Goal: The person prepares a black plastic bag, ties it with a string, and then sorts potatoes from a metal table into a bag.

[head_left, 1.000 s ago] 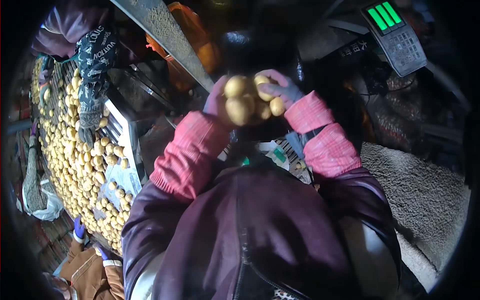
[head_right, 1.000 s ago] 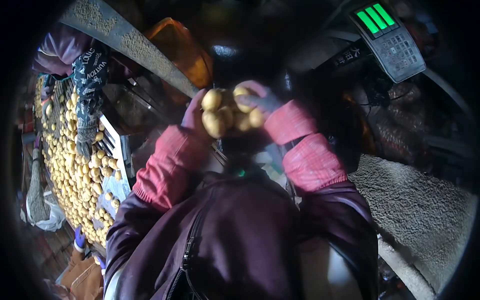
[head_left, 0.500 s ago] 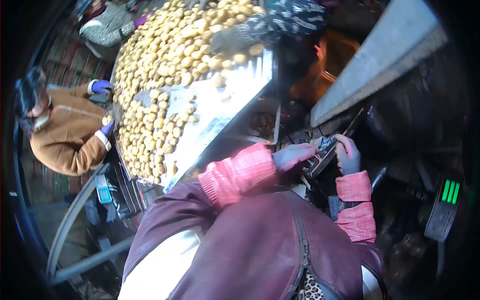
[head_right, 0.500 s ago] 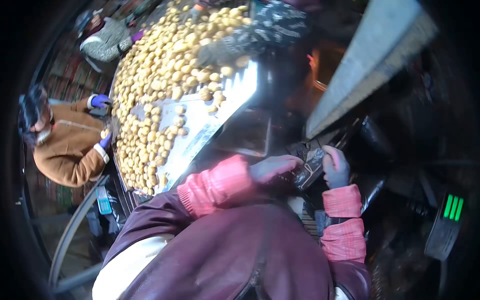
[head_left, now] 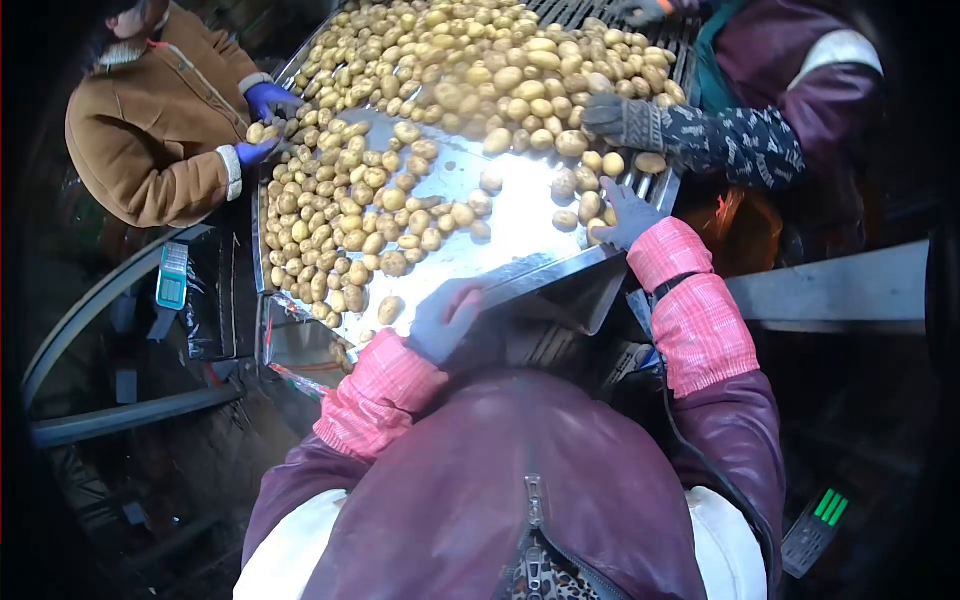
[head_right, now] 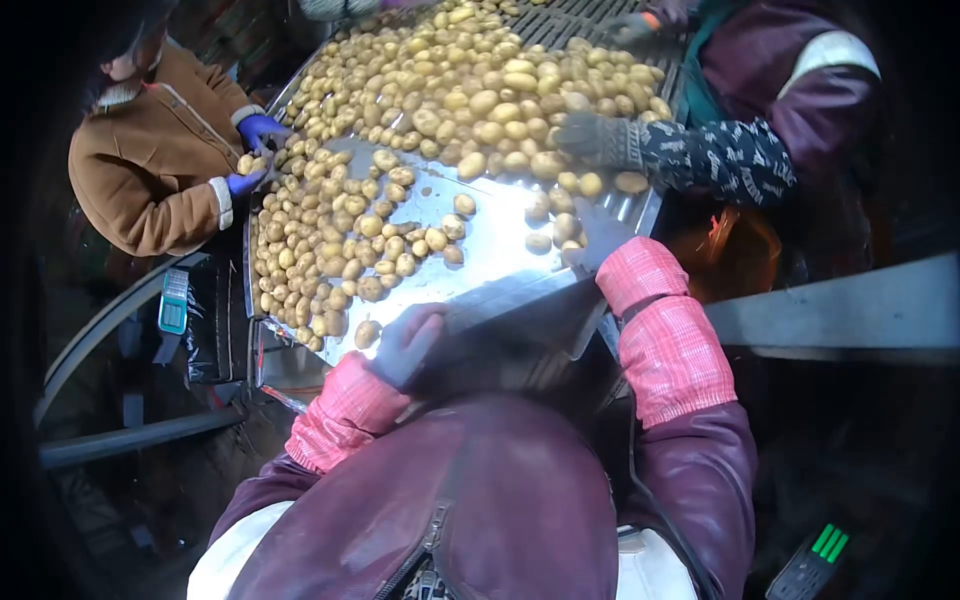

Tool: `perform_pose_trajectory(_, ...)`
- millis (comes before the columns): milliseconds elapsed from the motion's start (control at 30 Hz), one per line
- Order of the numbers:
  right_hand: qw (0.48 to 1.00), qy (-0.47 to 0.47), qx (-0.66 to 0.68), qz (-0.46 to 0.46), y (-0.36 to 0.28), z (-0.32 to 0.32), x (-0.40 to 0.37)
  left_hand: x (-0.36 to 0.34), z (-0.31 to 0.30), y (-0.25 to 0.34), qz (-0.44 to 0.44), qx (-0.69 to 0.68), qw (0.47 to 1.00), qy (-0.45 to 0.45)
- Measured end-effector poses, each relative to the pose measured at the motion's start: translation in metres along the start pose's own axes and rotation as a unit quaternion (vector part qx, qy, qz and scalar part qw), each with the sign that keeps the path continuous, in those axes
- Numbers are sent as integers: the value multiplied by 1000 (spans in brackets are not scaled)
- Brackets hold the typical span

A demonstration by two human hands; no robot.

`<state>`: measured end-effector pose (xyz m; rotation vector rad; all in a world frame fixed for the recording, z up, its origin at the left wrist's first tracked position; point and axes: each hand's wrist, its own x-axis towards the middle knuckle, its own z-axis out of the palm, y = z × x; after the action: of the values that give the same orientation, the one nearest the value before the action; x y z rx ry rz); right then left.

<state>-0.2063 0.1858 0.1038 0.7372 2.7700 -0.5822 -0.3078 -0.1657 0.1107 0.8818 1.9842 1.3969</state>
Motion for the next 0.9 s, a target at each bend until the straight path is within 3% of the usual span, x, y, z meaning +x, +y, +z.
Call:
perform_pose_trajectory(133, 999, 21, 30, 13, -32, 1, 25, 6, -33, -33, 10, 69, 997, 16)
perform_pose_trajectory(200, 999, -23, 33, 17, -54, 2, 36, 10, -44, -32, 21, 98, 995, 19)
perform_pose_trajectory(333, 999, -35, 18, -26, -84, 27, 74, 22, -57, -39, -61, 21, 997, -31)
perform_pose_trajectory(433, 992, -10, -52, -118, -116, 37, 80, 25, -58, -59, -64, 4, 996, -62)
perform_pose_trajectory(500, 995, 17, 14, -97, -129, 41, 82, 25, -57, -66, -49, -19, 997, -59)
perform_pose_trajectory(567, 974, -42, 218, -39, -116, 44, 96, 22, -56, -66, -42, 13, 997, -69)
perform_pose_trajectory(633, 901, -56, 429, -6, -105, 47, 102, 21, -57, -62, -36, 102, 989, -98)
perform_pose_trajectory(700, 841, 11, 541, 21, -100, 47, 85, 25, -57, -67, -25, 129, 984, -123)
perform_pose_trajectory(800, 754, -21, 646, 117, -114, -12, 24, 25, -52, -66, 13, 137, 986, -93)
perform_pose_trajectory(867, 806, -31, 587, 63, -95, -21, -15, 25, -49, -67, 17, 125, 989, -80)
perform_pose_trajectory(900, 794, -72, 600, 67, -79, -20, -36, 26, -49, -70, 6, 117, 989, -88)
